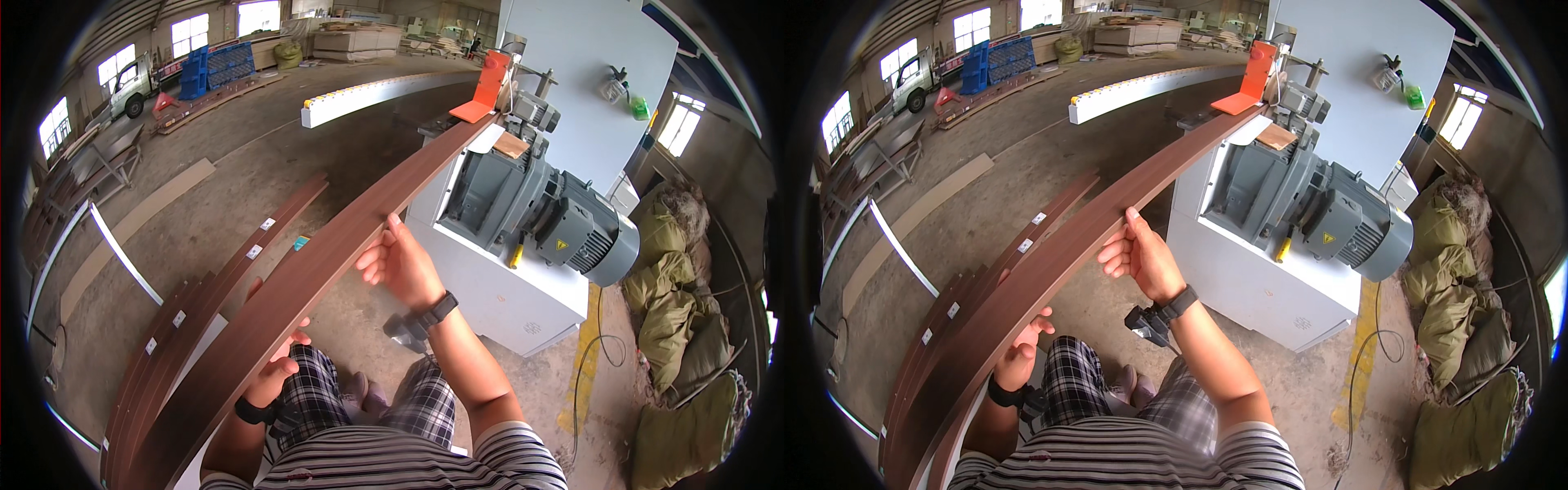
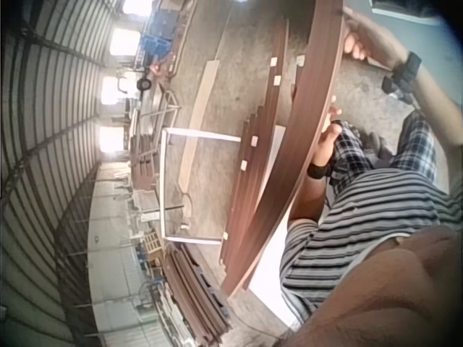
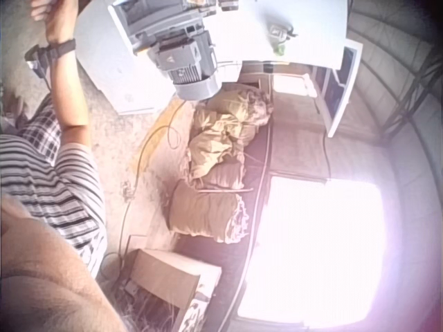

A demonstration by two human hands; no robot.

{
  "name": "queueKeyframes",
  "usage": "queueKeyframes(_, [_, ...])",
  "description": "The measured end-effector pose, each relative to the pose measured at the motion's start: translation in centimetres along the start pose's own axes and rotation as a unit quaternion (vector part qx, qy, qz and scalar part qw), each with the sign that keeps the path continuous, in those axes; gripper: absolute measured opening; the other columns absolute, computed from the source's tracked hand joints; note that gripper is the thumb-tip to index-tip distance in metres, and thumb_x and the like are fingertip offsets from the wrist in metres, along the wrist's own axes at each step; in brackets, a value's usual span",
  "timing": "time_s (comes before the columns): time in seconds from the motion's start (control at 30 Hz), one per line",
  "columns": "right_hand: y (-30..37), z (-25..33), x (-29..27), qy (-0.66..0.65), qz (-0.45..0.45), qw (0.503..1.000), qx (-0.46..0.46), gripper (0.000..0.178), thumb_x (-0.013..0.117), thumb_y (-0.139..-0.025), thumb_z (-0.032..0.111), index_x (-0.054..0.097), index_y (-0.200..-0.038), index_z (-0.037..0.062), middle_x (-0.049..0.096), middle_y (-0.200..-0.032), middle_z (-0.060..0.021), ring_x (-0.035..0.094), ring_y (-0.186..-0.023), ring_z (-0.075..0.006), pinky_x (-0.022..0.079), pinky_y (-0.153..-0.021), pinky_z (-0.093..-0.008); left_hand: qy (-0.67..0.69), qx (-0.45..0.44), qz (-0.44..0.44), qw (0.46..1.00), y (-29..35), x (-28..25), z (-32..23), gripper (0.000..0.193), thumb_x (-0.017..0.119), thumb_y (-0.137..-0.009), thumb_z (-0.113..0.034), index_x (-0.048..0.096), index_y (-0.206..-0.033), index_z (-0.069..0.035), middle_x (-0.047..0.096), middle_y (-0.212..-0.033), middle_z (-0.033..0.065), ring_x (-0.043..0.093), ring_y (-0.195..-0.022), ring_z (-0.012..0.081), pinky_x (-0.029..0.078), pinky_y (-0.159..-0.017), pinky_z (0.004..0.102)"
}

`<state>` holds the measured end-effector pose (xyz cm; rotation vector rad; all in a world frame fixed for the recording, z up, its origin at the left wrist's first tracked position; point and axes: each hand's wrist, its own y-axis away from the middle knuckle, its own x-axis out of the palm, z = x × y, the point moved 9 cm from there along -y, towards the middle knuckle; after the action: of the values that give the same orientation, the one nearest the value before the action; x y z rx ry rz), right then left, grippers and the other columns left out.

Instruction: Inspecting and processing wooden planks using industrial machinery.

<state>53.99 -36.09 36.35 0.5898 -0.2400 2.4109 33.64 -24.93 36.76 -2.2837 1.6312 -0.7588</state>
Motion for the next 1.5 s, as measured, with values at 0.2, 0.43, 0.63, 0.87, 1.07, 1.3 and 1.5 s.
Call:
queueKeyframes(0.2, [-0.2, 0.0, -0.6, -0.008, 0.001, 1.000, -0.005, 0.059, 0.037, -0.096, 0.057, 0.059, -0.089, 0.0025, 0.066, -0.076, -0.0119, 0.064, -0.061, -0.0177, 0.052, -0.056, -0.0253, -0.003, 0.006, -0.016, 1.000, 0.1, 0.1, -0.2, 0.125, 0.083, -0.061, -0.052, 0.006, -0.148, -0.003, 0.049, -0.127, 0.0086, 0.054, -0.104, 0.0168, 0.050, -0.076, 0.0262])
queueKeyframes(0.43, [-0.5, 0.3, -0.7, -0.015, 0.004, 1.000, -0.019, 0.058, 0.036, -0.096, 0.056, 0.058, -0.094, 0.0019, 0.067, -0.080, -0.0116, 0.064, -0.063, -0.0180, 0.053, -0.059, -0.0271, 0.001, 0.040, -0.073, 0.997, 2.3, -2.0, -1.1, 0.119, 0.076, -0.062, -0.064, 0.019, -0.145, 0.000, 0.050, -0.123, 0.0112, 0.055, -0.100, 0.0198, 0.049, -0.070, 0.0299])
queueKeyframes(0.63, [-1.1, 1.3, -1.6, -0.029, -0.006, 0.999, -0.034, 0.057, 0.038, -0.096, 0.055, 0.057, -0.096, 0.0015, 0.066, -0.082, -0.0113, 0.065, -0.067, -0.0187, 0.054, -0.061, -0.0283, -0.122, 0.157, -0.143, 0.970, 6.0, -4.4, -5.8, 0.103, 0.057, -0.074, -0.075, 0.030, -0.138, 0.001, 0.052, -0.119, 0.0113, 0.056, -0.093, 0.0219, 0.048, -0.070, 0.0323])
queueKeyframes(0.87, [-1.5, 1.6, -1.2, -0.044, -0.004, 0.998, -0.048, 0.059, 0.042, -0.094, 0.057, 0.058, -0.095, 0.0004, 0.066, -0.082, -0.0111, 0.065, -0.068, -0.0200, 0.054, -0.062, -0.0295, -0.130, 0.184, -0.065, 0.972, 5.0, -3.2, -5.0, 0.102, 0.063, -0.077, -0.065, 0.022, -0.142, 0.002, 0.057, -0.111, 0.0093, 0.057, -0.091, 0.0187, 0.047, -0.076, 0.0328])
queueKeyframes(1.07, [-1.2, 1.7, -0.7, -0.028, -0.010, 0.999, -0.045, 0.058, 0.043, -0.094, 0.056, 0.058, -0.095, 0.0001, 0.065, -0.081, -0.0109, 0.066, -0.068, -0.0204, 0.055, -0.063, -0.0297, -0.163, 0.137, -0.074, 0.974, 3.9, -2.7, -3.3, 0.110, 0.061, -0.073, -0.071, 0.018, -0.144, 0.002, 0.049, -0.124, 0.0124, 0.056, -0.104, 0.0237, 0.047, -0.083, 0.0370])
queueKeyframes(1.3, [-1.9, 2.1, -2.2, -0.026, -0.020, 0.998, -0.048, 0.056, 0.044, -0.094, 0.055, 0.057, -0.095, 0.0014, 0.065, -0.080, -0.0117, 0.066, -0.070, -0.0213, 0.054, -0.065, -0.0300, -0.210, 0.351, -0.059, 0.911, 8.1, -5.8, -7.5, 0.079, 0.040, -0.092, -0.061, 0.025, -0.143, -0.003, 0.031, -0.144, 0.0190, 0.034, -0.132, 0.0352, 0.027, -0.108, 0.0497])
queueKeyframes(1.5, [-4.7, 1.8, -1.1, -0.106, 0.022, 0.990, -0.085, 0.037, 0.051, -0.095, 0.043, 0.053, -0.099, 0.0065, 0.065, -0.086, -0.0111, 0.066, -0.077, -0.0220, 0.056, -0.074, -0.0342, -0.114, 0.278, -0.169, 0.939, 14.8, -14.7, -11.2, 0.074, 0.037, -0.090, -0.058, 0.035, -0.139, -0.002, 0.034, -0.144, 0.0204, 0.032, -0.134, 0.0372, 0.019, -0.113, 0.0484])
